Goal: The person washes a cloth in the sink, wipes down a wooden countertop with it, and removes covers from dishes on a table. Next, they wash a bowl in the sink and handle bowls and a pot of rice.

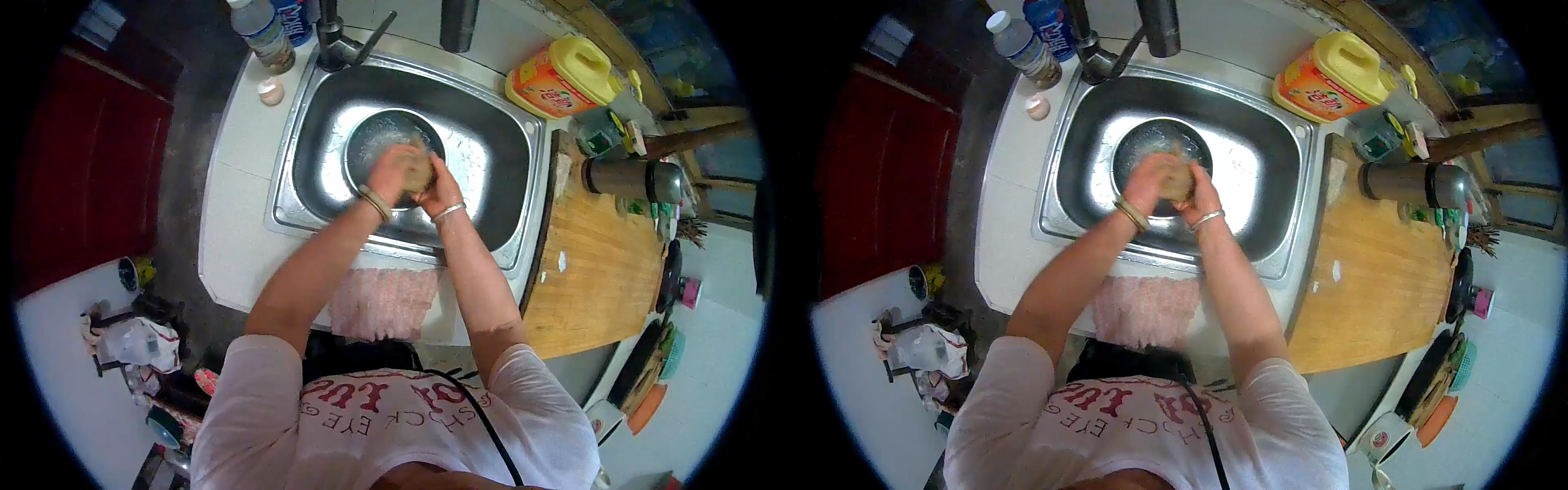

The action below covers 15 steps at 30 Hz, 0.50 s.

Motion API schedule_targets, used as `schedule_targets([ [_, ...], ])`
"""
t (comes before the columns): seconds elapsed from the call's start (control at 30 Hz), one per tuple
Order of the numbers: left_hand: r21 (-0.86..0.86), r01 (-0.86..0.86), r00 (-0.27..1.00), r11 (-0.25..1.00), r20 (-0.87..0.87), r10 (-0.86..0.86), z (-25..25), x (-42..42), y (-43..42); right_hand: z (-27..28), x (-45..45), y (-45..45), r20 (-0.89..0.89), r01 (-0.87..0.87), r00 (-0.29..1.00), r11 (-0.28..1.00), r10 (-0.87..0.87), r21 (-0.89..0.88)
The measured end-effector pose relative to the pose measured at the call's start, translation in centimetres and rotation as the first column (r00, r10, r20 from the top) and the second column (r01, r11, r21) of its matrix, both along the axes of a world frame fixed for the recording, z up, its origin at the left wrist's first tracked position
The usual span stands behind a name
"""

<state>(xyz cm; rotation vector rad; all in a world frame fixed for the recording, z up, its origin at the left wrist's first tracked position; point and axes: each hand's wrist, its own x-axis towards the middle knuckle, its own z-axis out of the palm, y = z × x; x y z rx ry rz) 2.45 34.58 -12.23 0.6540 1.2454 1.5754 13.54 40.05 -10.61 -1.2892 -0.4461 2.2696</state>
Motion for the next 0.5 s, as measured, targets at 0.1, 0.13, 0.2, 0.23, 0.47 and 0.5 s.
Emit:
schedule_targets([
  [0.1,0.081,-0.028,0.757,0.996,-0.649,0.074,5.0,2.6,-0.7,-0.9,-0.1,0.1,-0.277,0.096,0.957,0.995,-0.09,0.007],
  [0.13,0.171,-0.042,0.435,0.984,-0.884,0.172,6.0,2.9,-0.9,-1.4,0.5,0.1,-0.271,0.094,0.959,0.996,-0.09,0.002],
  [0.2,0.092,-0.027,0.463,0.995,-0.882,0.094,7.4,2.5,-0.3,-0.5,0.7,0.5,-0.46,0.133,0.879,0.991,-0.122,-0.009],
  [0.23,0.005,-0.008,0.486,1.0,-0.874,0.009,7.9,2.4,-0.1,0.0,0.8,0.5,-0.511,0.135,0.85,0.991,-0.128,-0.023],
  [0.47,-0.133,0.05,0.495,0.99,-0.857,-0.14,8.2,1.5,1.1,4.0,-1.6,-1.4,-0.366,0.157,0.921,0.987,-0.133,0.036],
  [0.5,-0.131,0.055,0.494,0.99,-0.858,-0.141,6.7,0.9,1.4,3.6,-2.1,-1.7,-0.238,0.16,0.963,0.981,-0.13,0.112],
])
